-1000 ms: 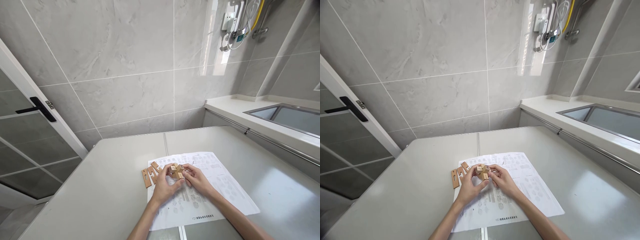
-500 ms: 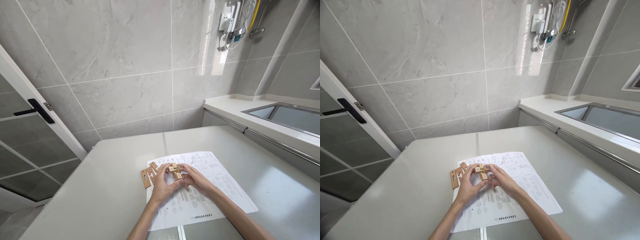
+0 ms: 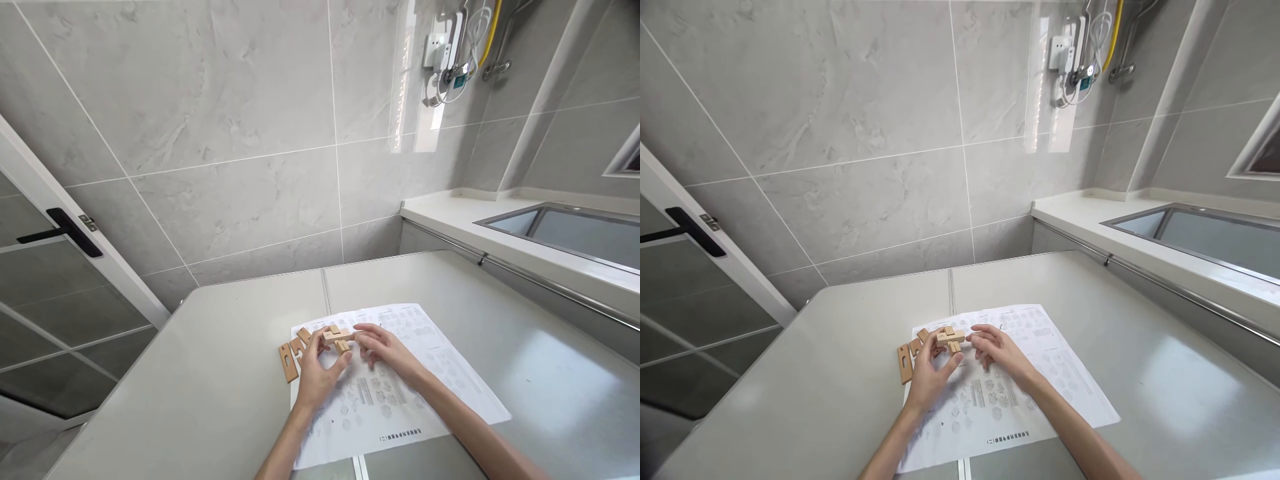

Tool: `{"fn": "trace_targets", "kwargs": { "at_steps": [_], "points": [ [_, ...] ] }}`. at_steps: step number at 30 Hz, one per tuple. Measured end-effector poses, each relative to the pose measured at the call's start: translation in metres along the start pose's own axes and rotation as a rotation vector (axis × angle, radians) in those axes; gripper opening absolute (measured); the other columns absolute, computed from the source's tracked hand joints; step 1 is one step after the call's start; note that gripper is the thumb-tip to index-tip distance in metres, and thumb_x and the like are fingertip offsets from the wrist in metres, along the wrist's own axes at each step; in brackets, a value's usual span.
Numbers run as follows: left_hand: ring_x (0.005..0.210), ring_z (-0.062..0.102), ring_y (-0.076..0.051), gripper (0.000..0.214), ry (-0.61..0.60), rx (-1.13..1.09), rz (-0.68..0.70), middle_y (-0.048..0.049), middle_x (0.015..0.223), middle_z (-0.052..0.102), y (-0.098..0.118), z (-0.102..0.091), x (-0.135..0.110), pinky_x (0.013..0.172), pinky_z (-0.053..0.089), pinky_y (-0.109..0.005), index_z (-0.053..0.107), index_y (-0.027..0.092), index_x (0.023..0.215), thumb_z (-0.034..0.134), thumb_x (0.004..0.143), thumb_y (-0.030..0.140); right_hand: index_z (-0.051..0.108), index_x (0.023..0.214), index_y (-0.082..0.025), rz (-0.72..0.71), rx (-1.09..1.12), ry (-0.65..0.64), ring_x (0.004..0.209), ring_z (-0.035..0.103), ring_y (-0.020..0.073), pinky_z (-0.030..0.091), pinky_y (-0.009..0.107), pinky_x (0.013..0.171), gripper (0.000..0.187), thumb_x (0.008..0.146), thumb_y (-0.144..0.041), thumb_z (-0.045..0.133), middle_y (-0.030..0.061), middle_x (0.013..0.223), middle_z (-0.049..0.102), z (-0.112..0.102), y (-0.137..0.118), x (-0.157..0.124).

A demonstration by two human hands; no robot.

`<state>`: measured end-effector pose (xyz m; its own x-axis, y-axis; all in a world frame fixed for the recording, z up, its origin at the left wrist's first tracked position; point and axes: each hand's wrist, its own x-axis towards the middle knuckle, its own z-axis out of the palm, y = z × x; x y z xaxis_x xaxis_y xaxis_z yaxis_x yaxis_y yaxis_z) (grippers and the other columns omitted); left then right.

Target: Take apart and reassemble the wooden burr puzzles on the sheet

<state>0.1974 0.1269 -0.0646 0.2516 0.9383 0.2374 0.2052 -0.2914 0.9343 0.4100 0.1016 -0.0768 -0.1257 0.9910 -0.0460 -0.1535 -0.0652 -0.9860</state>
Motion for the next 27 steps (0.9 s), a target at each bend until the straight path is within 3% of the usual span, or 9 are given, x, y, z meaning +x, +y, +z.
{"fn": "trace_targets", "kwargs": {
  "at_steps": [5, 8, 10, 15, 19, 23, 27],
  "points": [
    [0.11, 0.068, -0.027, 0.053, -0.046, -0.123, -0.072, -0.0094, 0.122, 0.072, 0.0, 0.003, 0.001, 0.1, 0.053, -0.046, 0.059, 0.026, 0.131, 0.076, 0.087, 0.05, 0.06, 0.139, -0.028, -0.167, -0.509, 0.157, 0.098, 0.067, 0.0272, 0.055, 0.046, 0.09, 0.061, 0.084, -0.05, 0.077, 0.0086, 0.12, 0.07, 0.003, 0.008, 0.0],
    [0.102, 0.07, -0.024, 0.05, -0.067, -0.15, -0.094, -0.0085, 0.115, 0.073, 0.0, 0.004, 0.001, 0.096, 0.055, -0.041, 0.06, 0.024, 0.126, 0.076, 0.088, 0.051, 0.062, 0.136, -0.028, -0.32, -0.666, 0.161, 0.123, 0.058, 0.0325, 0.049, 0.049, 0.104, 0.052, 0.087, -0.04, 0.074, 0.0095, 0.127, 0.068, 0.006, 0.013, -0.001],
    [0.096, 0.07, -0.021, 0.049, -0.088, -0.164, -0.101, -0.0075, 0.111, 0.073, -0.001, 0.005, 0.0, 0.091, 0.055, -0.038, 0.06, 0.023, 0.124, 0.076, 0.088, 0.051, 0.063, 0.135, -0.027, -0.364, -0.707, 0.137, 0.128, 0.055, 0.0337, 0.048, 0.05, 0.106, 0.049, 0.087, -0.035, 0.072, 0.0103, 0.127, 0.069, 0.006, 0.015, -0.001],
    [0.079, 0.066, -0.016, 0.052, -0.111, -0.13, -0.128, -0.006, 0.106, 0.073, -0.002, 0.008, -0.001, 0.078, 0.053, -0.03, 0.059, 0.021, 0.125, 0.077, 0.087, 0.051, 0.063, 0.134, -0.026, -0.35, -0.744, 0.111, 0.129, 0.054, 0.0344, 0.046, 0.051, 0.109, 0.05, 0.085, -0.032, 0.074, 0.0103, 0.131, 0.068, 0.003, 0.019, 0.001],
    [0.076, 0.063, -0.015, 0.055, -0.115, -0.092, -0.164, -0.0037, 0.098, 0.071, -0.001, 0.007, -0.002, 0.075, 0.051, -0.029, 0.06, 0.021, 0.125, 0.078, 0.084, 0.054, 0.063, 0.136, -0.027, -0.329, -0.635, 0.116, 0.134, 0.053, 0.032, 0.043, 0.05, 0.113, 0.048, 0.089, -0.034, 0.071, 0.0091, 0.139, 0.064, 0.002, 0.017, 0.002],
    [0.074, 0.061, -0.016, 0.067, -0.125, -0.07, -0.198, 0.0008, 0.084, 0.067, -0.002, 0.006, -0.003, 0.075, 0.05, -0.029, 0.058, 0.023, 0.136, 0.08, 0.082, 0.055, 0.07, 0.126, -0.028, -0.237, -0.492, 0.107, 0.126, 0.06, 0.0305, 0.046, 0.046, 0.107, 0.034, 0.095, -0.041, 0.064, 0.0076, 0.135, 0.069, 0.0, 0.009, 0.001],
    [0.071, 0.058, -0.016, 0.07, -0.158, -0.074, -0.195, 0.0006, 0.083, 0.066, -0.004, 0.005, -0.002, 0.073, 0.05, -0.029, 0.057, 0.023, 0.139, 0.082, 0.081, 0.053, 0.072, 0.119, -0.026, -0.179, -0.467, 0.084, 0.113, 0.066, 0.0293, 0.049, 0.042, 0.095, 0.032, 0.094, -0.046, 0.066, 0.0065, 0.124, 0.074, 0.0, 0.002, -0.001]
  ]
}}
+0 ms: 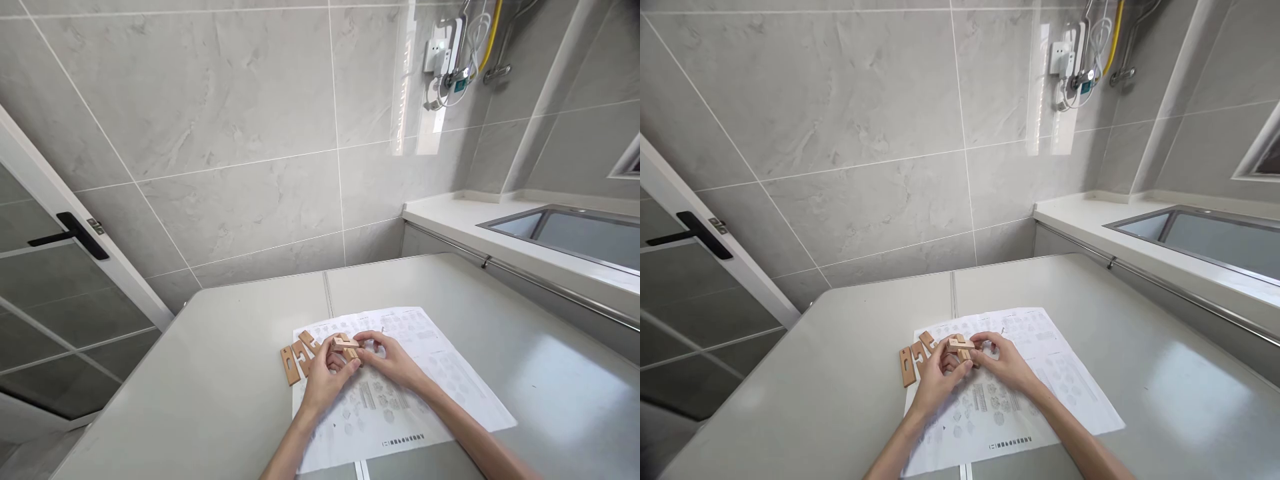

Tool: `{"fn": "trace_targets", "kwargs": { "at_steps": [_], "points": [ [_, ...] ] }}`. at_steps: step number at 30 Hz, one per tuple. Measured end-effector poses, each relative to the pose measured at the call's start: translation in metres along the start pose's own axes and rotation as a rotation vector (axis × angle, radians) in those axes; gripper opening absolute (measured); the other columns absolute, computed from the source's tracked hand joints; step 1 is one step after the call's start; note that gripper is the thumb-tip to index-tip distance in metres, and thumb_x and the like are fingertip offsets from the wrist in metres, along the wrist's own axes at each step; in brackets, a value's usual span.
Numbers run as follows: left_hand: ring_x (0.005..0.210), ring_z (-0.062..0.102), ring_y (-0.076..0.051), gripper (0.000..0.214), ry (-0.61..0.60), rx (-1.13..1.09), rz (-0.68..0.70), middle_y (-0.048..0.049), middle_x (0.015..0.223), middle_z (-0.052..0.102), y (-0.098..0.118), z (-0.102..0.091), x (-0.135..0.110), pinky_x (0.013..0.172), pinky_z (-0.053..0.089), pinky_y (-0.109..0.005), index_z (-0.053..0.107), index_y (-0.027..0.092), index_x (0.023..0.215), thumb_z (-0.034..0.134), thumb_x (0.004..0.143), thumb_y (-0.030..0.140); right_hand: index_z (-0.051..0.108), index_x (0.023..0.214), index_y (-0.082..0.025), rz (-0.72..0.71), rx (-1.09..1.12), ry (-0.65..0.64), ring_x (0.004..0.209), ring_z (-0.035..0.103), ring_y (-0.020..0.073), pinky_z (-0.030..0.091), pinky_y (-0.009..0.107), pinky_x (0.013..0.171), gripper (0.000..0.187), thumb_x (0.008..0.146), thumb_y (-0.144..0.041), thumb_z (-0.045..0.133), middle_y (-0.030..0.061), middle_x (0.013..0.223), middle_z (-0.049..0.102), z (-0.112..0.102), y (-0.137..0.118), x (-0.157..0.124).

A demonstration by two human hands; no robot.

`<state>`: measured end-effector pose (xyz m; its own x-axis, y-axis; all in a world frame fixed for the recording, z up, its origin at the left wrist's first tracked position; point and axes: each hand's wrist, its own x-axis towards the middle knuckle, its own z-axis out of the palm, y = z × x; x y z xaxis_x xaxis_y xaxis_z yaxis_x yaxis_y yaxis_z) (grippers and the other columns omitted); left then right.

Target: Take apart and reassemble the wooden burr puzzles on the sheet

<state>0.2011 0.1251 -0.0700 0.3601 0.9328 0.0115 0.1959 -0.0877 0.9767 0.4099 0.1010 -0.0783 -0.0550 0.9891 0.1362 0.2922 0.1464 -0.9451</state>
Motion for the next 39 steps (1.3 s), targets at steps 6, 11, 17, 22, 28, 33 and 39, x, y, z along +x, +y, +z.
{"fn": "trace_targets", "kwargs": {
  "at_steps": [6, 11, 17, 22, 28, 33, 39],
  "points": [
    [0.079, 0.06, -0.015, 0.07, -0.094, -0.038, 0.05, -0.0065, 0.111, 0.071, -0.002, 0.003, 0.0, 0.078, 0.05, -0.028, 0.056, 0.025, 0.142, 0.083, 0.082, 0.046, 0.072, 0.112, -0.026, -0.025, 0.053, -0.05, 0.102, 0.067, 0.0276, 0.051, 0.04, 0.089, 0.026, 0.094, -0.043, 0.065, 0.0055, 0.111, 0.076, 0.0, -0.004, -0.001],
    [0.081, 0.059, -0.015, 0.071, -0.125, -0.062, 0.047, -0.0061, 0.111, 0.069, 0.0, 0.004, -0.003, 0.079, 0.048, -0.028, 0.055, 0.025, 0.144, 0.084, 0.081, 0.045, 0.069, 0.113, -0.023, -0.024, 0.224, -0.116, 0.097, 0.069, 0.0276, 0.054, 0.042, 0.089, 0.036, 0.093, -0.053, 0.068, 0.0079, 0.106, 0.075, -0.001, 0.0, 0.001],
    [0.08, 0.059, -0.016, 0.077, -0.122, -0.063, 0.043, -0.0049, 0.107, 0.069, 0.007, 0.003, -0.007, 0.079, 0.049, -0.03, 0.054, 0.025, 0.143, 0.088, 0.076, 0.042, 0.068, 0.105, -0.02, 0.038, 0.427, -0.213, 0.067, 0.058, 0.0154, 0.046, 0.031, 0.068, 0.039, 0.094, -0.058, 0.069, 0.0011, 0.081, 0.066, -0.005, -0.005, -0.001],
    [0.079, 0.06, -0.016, 0.078, -0.118, 0.018, 0.072, -0.0018, 0.102, 0.07, 0.015, 0.002, -0.01, 0.08, 0.051, -0.031, 0.054, 0.026, 0.143, 0.09, 0.074, 0.036, 0.066, 0.105, -0.021, 0.085, 0.533, -0.21, 0.055, 0.043, 0.0099, 0.028, 0.027, 0.056, 0.037, 0.095, -0.056, 0.07, -0.0041, 0.069, 0.056, -0.006, -0.005, -0.002],
    [0.095, 0.064, -0.022, 0.072, -0.089, 0.25, 0.173, -0.0036, 0.118, 0.068, 0.019, 0.001, -0.01, 0.085, 0.054, -0.036, 0.058, 0.033, 0.139, 0.088, 0.074, 0.033, 0.066, 0.095, -0.019, 0.094, 0.566, -0.18, 0.053, 0.034, 0.0087, 0.02, 0.028, 0.055, 0.036, 0.097, -0.055, 0.066, -0.0006, 0.072, 0.062, -0.006, 0.003, 0.002],
    [0.129, 0.056, -0.028, 0.067, -0.051, 0.344, 0.309, -0.0042, 0.136, 0.056, 0.017, -0.001, -0.01, 0.111, 0.047, -0.044, 0.061, 0.036, 0.135, 0.089, 0.074, 0.031, 0.065, 0.094, -0.02, 0.137, 0.666, -0.188, 0.054, 0.026, 0.0094, 0.017, 0.029, 0.055, 0.035, 0.099, -0.054, 0.063, -0.0037, 0.067, 0.05, -0.005, 0.011, 0.001],
    [0.13, 0.055, -0.028, 0.064, -0.038, 0.472, 0.401, -0.0052, 0.136, 0.055, 0.014, -0.002, -0.009, 0.111, 0.05, -0.045, 0.06, 0.035, 0.134, 0.086, 0.076, 0.027, 0.065, 0.094, -0.019, 0.153, 0.692, -0.206, 0.055, 0.023, 0.0092, 0.014, 0.029, 0.055, 0.039, 0.097, -0.058, 0.065, -0.0051, 0.067, 0.042, -0.002, 0.012, 0.002]
  ]
}}
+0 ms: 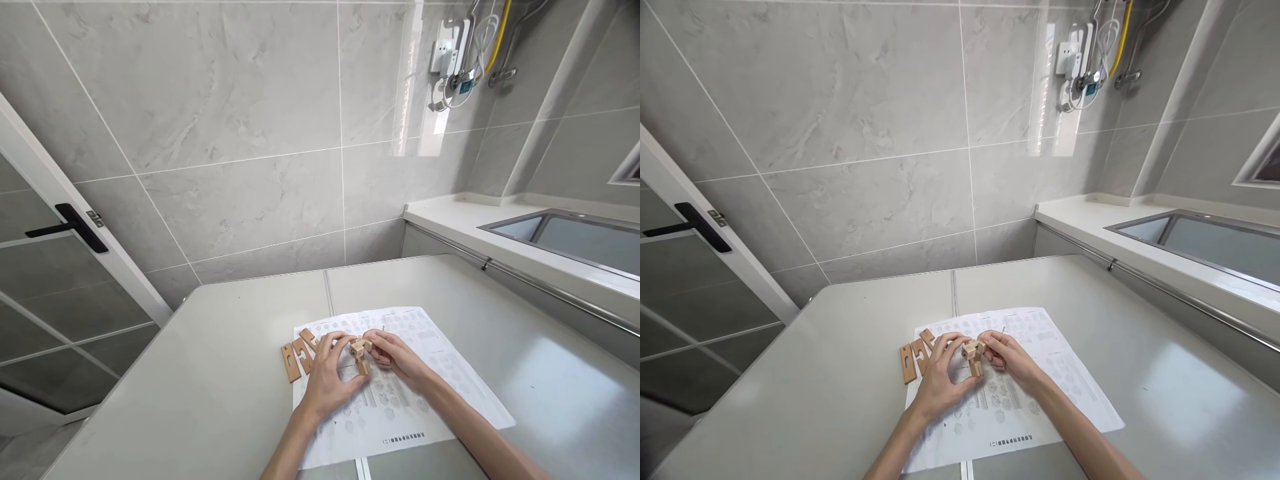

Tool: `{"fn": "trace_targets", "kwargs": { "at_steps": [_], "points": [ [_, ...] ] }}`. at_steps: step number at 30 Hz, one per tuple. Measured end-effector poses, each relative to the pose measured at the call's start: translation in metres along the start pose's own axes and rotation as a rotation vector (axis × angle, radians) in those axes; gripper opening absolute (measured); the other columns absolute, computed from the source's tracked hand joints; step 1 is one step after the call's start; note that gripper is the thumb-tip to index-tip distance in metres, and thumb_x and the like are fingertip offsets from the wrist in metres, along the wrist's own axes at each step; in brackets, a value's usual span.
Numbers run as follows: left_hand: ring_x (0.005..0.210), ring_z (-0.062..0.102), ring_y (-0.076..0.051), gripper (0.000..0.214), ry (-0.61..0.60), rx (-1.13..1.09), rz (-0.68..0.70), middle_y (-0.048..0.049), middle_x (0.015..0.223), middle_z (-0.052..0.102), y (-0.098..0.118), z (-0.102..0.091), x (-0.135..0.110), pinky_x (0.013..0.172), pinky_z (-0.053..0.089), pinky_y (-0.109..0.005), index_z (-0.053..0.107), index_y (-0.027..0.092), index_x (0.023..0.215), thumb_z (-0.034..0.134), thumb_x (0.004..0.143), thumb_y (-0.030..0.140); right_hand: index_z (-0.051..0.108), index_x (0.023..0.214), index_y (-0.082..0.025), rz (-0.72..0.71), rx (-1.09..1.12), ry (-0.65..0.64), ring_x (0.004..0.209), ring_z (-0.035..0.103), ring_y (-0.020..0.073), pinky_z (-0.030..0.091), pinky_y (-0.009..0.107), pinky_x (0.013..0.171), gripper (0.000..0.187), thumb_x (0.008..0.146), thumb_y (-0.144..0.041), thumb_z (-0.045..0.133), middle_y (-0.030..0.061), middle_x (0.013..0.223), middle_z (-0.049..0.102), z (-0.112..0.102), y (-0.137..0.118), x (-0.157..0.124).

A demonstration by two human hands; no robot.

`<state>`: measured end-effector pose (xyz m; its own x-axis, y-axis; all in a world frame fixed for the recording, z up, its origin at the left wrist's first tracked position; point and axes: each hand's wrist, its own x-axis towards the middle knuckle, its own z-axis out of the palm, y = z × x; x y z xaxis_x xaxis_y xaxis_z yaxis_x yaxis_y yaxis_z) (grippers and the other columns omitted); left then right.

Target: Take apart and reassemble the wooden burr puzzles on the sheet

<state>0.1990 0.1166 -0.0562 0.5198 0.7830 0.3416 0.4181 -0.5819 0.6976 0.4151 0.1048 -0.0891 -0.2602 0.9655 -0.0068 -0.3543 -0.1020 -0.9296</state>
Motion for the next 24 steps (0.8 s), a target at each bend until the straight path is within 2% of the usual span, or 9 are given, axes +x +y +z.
{"fn": "trace_targets", "kwargs": {
  "at_steps": [4, 7, 9, 12, 14, 16, 18, 20, 24],
  "points": [
    [0.13, 0.055, -0.028, 0.063, 0.013, 0.05, 0.033, -0.0053, 0.136, 0.056, -0.003, -0.001, 0.0, 0.112, 0.049, -0.046, 0.058, 0.034, 0.134, 0.083, 0.077, 0.023, 0.065, 0.094, -0.019, 0.011, -0.002, 0.026, 0.056, 0.022, 0.0101, 0.015, 0.029, 0.055, 0.044, 0.096, -0.063, 0.063, -0.0054, 0.069, 0.037, 0.002, -0.001, 0.001],
    [0.13, 0.055, -0.03, 0.059, 0.012, 0.084, 0.058, -0.0074, 0.135, 0.058, -0.008, -0.004, 0.001, 0.11, 0.049, -0.048, 0.058, 0.031, 0.132, 0.081, 0.078, 0.024, 0.062, 0.089, -0.02, -0.008, -0.002, 0.068, 0.058, 0.019, 0.012, 0.017, 0.029, 0.055, 0.048, 0.095, -0.068, 0.061, -0.0062, 0.068, 0.03, 0.001, -0.006, 0.001],
    [0.13, 0.055, -0.032, 0.058, 0.02, 0.101, 0.041, -0.0088, 0.137, 0.058, -0.012, -0.008, 0.001, 0.11, 0.049, -0.049, 0.058, 0.029, 0.133, 0.08, 0.079, 0.027, 0.057, 0.083, -0.021, -0.043, -0.054, 0.098, 0.058, 0.021, 0.0128, 0.02, 0.03, 0.056, 0.051, 0.095, -0.071, 0.057, -0.0056, 0.068, 0.03, 0.0, -0.009, 0.0],
    [0.134, 0.052, -0.035, 0.055, 0.029, 0.123, -0.012, -0.0096, 0.142, 0.054, -0.016, -0.013, 0.0, 0.11, 0.048, -0.052, 0.06, 0.029, 0.13, 0.081, 0.079, 0.033, 0.045, 0.072, -0.024, -0.063, -0.239, 0.163, 0.057, 0.027, 0.0142, 0.025, 0.031, 0.057, 0.057, 0.098, -0.074, 0.044, -0.0043, 0.066, 0.034, -0.003, -0.01, 0.001],
    [0.137, 0.049, -0.036, 0.052, 0.016, 0.137, -0.03, -0.0097, 0.144, 0.052, -0.017, -0.015, -0.001, 0.111, 0.047, -0.054, 0.062, 0.029, 0.127, 0.081, 0.078, 0.035, 0.04, 0.069, -0.025, -0.075, -0.458, 0.262, 0.057, 0.031, 0.0157, 0.027, 0.032, 0.057, 0.058, 0.099, -0.074, 0.041, -0.0034, 0.064, 0.037, -0.005, -0.006, 0.002],
    [0.138, 0.048, -0.037, 0.05, -0.003, 0.151, -0.028, -0.0098, 0.144, 0.052, -0.018, -0.014, -0.002, 0.111, 0.046, -0.055, 0.064, 0.029, 0.124, 0.081, 0.077, 0.034, 0.039, 0.067, -0.025, -0.102, -0.722, 0.354, 0.058, 0.037, 0.0176, 0.029, 0.032, 0.058, 0.056, 0.099, -0.072, 0.043, -0.0018, 0.063, 0.044, -0.006, -0.001, 0.003],
    [0.138, 0.046, -0.037, 0.048, -0.017, 0.168, -0.015, -0.0097, 0.143, 0.053, -0.018, -0.012, -0.003, 0.111, 0.046, -0.055, 0.065, 0.028, 0.12, 0.082, 0.076, 0.033, 0.042, 0.067, -0.025, -0.118, -0.93, 0.376, 0.059, 0.044, 0.0194, 0.03, 0.033, 0.059, 0.054, 0.1, -0.068, 0.045, 0.0002, 0.063, 0.052, -0.006, 0.004, 0.003],
    [0.139, 0.045, -0.038, 0.045, -0.023, 0.185, -0.002, -0.0095, 0.142, 0.054, -0.019, -0.009, -0.004, 0.111, 0.046, -0.056, 0.065, 0.028, 0.117, 0.082, 0.076, 0.034, 0.044, 0.068, -0.026, -0.116, -1.035, 0.359, 0.059, 0.049, 0.0206, 0.032, 0.034, 0.059, 0.051, 0.102, -0.063, 0.042, 0.0014, 0.063, 0.057, -0.006, 0.007, 0.003],
    [0.141, 0.043, -0.037, 0.041, -0.038, 0.208, 0.02, -0.0093, 0.142, 0.054, -0.02, -0.005, -0.004, 0.112, 0.045, -0.057, 0.064, 0.028, 0.116, 0.081, 0.079, 0.037, 0.053, 0.076, -0.026, -0.093, -1.094, 0.35, 0.066, 0.059, 0.0232, 0.037, 0.035, 0.062, 0.045, 0.104, -0.058, 0.039, 0.0034, 0.072, 0.067, -0.005, 0.008, 0.003]
  ]
}}
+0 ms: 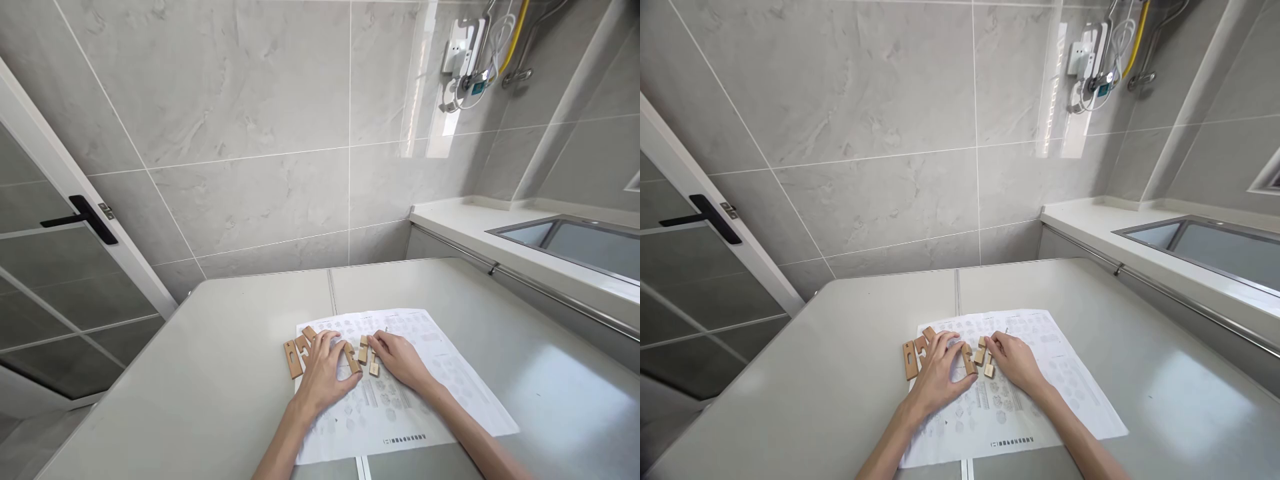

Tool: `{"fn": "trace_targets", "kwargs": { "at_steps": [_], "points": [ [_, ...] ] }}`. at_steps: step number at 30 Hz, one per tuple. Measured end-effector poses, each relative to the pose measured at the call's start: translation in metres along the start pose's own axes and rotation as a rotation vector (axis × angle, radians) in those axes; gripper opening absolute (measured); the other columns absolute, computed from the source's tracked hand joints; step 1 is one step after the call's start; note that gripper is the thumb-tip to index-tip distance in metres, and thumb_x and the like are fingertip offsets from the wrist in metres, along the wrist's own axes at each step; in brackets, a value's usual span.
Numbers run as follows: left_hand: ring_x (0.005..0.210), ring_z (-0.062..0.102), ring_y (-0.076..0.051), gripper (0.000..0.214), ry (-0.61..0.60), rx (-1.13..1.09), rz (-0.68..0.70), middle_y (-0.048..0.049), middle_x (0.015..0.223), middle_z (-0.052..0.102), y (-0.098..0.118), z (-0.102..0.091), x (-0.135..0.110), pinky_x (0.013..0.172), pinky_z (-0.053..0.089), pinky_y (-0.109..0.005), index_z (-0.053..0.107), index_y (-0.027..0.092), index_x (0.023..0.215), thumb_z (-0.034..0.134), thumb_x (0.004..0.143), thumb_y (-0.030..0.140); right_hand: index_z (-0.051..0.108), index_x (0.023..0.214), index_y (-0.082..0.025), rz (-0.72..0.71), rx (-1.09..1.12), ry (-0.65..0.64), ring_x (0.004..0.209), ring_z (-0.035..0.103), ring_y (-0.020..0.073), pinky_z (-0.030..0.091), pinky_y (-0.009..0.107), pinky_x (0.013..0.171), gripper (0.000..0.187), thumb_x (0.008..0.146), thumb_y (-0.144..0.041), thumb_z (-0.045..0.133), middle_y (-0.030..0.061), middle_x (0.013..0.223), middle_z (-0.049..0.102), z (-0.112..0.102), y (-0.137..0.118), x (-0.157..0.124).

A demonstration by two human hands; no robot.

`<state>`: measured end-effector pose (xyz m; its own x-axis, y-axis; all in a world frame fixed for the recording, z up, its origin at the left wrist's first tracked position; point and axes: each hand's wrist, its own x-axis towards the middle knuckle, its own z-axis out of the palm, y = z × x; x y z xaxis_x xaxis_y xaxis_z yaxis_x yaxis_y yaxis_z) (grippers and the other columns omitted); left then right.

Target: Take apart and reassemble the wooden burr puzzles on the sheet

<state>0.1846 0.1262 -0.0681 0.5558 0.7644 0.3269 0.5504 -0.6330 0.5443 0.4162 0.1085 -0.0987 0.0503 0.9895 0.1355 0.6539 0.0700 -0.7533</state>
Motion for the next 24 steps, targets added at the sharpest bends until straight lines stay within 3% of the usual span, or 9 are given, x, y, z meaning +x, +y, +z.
{"fn": "trace_targets", "kwargs": {
  "at_steps": [6, 10, 13, 17, 24],
  "points": [
    [0.143, 0.04, -0.036, 0.046, -0.013, 0.038, 0.018, -0.0094, 0.144, 0.052, 0.0, 0.0, -0.001, 0.114, 0.043, -0.058, 0.06, 0.029, 0.125, 0.078, 0.083, 0.037, 0.062, 0.089, -0.027, -0.028, -0.012, 0.063, 0.073, 0.064, 0.0247, 0.043, 0.037, 0.067, 0.04, 0.104, -0.056, 0.04, 0.0058, 0.088, 0.073, 0.004, 0.001, 0.001],
    [0.143, 0.041, -0.037, 0.053, -0.018, 0.04, 0.04, -0.0106, 0.144, 0.053, 0.0, 0.002, -0.002, 0.114, 0.043, -0.058, 0.058, 0.029, 0.134, 0.077, 0.084, 0.036, 0.064, 0.107, -0.029, -0.041, 0.02, 0.077, 0.067, 0.062, 0.0214, 0.047, 0.039, 0.069, 0.034, 0.102, -0.057, 0.045, 0.006, 0.109, 0.073, 0.006, 0.002, -0.002],
    [0.142, 0.043, -0.036, 0.058, -0.027, 0.011, 0.063, -0.0101, 0.141, 0.055, 0.001, 0.003, -0.002, 0.115, 0.043, -0.057, 0.057, 0.03, 0.137, 0.078, 0.084, 0.036, 0.062, 0.122, -0.03, -0.037, 0.07, 0.054, 0.062, 0.06, 0.0208, 0.048, 0.039, 0.07, 0.038, 0.101, -0.058, 0.047, 0.0051, 0.102, 0.074, 0.006, 0.0, -0.004],
    [0.14, 0.046, -0.035, 0.063, -0.061, -0.041, 0.071, -0.0097, 0.14, 0.058, 0.003, 0.003, -0.002, 0.115, 0.044, -0.055, 0.053, 0.031, 0.143, 0.077, 0.085, 0.036, 0.066, 0.12, -0.03, -0.049, 0.128, -0.02, 0.067, 0.062, 0.0235, 0.047, 0.038, 0.068, 0.041, 0.101, -0.06, 0.047, 0.0029, 0.083, 0.072, 0.005, -0.004, -0.005],
    [0.137, 0.052, -0.031, 0.071, -0.127, -0.119, 0.068, -0.0077, 0.146, 0.057, 0.012, 0.0, -0.001, 0.115, 0.044, -0.05, 0.047, 0.033, 0.149, 0.077, 0.085, 0.03, 0.067, 0.119, -0.028, -0.084, 0.194, -0.067, 0.076, 0.064, 0.023, 0.05, 0.039, 0.073, 0.04, 0.102, -0.059, 0.048, 0.006, 0.105, 0.075, 0.001, -0.01, -0.006]
  ]
}}
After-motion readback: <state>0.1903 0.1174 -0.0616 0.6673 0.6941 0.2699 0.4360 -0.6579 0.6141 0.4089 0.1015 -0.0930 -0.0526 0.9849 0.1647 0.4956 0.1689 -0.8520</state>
